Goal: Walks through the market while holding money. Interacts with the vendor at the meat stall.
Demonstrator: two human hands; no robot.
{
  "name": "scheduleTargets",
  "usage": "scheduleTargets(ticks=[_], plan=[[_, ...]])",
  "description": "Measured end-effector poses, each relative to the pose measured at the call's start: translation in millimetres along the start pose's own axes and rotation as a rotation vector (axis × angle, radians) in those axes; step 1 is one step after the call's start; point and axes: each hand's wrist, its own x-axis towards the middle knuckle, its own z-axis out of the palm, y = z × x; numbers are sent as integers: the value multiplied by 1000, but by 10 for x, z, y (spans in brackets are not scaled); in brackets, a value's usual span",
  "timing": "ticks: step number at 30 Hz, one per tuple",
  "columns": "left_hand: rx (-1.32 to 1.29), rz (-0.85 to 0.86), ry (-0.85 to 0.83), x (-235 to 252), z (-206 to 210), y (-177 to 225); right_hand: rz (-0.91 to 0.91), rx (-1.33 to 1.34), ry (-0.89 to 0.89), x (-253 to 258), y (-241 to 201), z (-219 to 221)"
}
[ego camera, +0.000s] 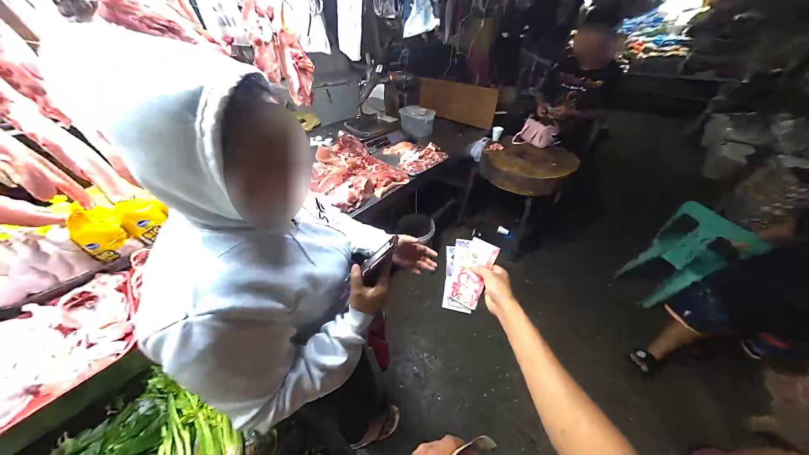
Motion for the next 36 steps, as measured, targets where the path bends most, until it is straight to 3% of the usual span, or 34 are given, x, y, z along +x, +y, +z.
scheduleTargets(ticks=[5, 11, 17, 21, 23, 26, 29, 32, 36], plan=[[6, 6, -57, 1152, 92, 140, 7, -92, -155, 789, 37, 125], [-35, -32, 55, 2520, 3, 366, -16, -299, -376, 1479, -21, 228], [-196, -137, 282, 3497, -196, 464, -1, -336, -745, 2168, -152, 458], [-434, -267, 355, 4216, -476, 367, 95, -629, -1149, 2850, -536, 536], [-672, -326, 466, 4628, -688, 324, -31, -778, -1278, 3354, -817, 542], [-1007, -372, 712, 5457, -1182, 216, -260, -710, -1142, 4275, -1168, 362], [-1080, -364, 835, 6302, -1907, 171, -145, -391, -818, 5096, -1181, -20], [-1060, -257, 823, 7039, -2596, 232, -20, -264, -752, 5563, -1090, -261], [-977, -191, 719, 7905, -3191, 337, 24, -138, -672, 6023, -1071, 10]])
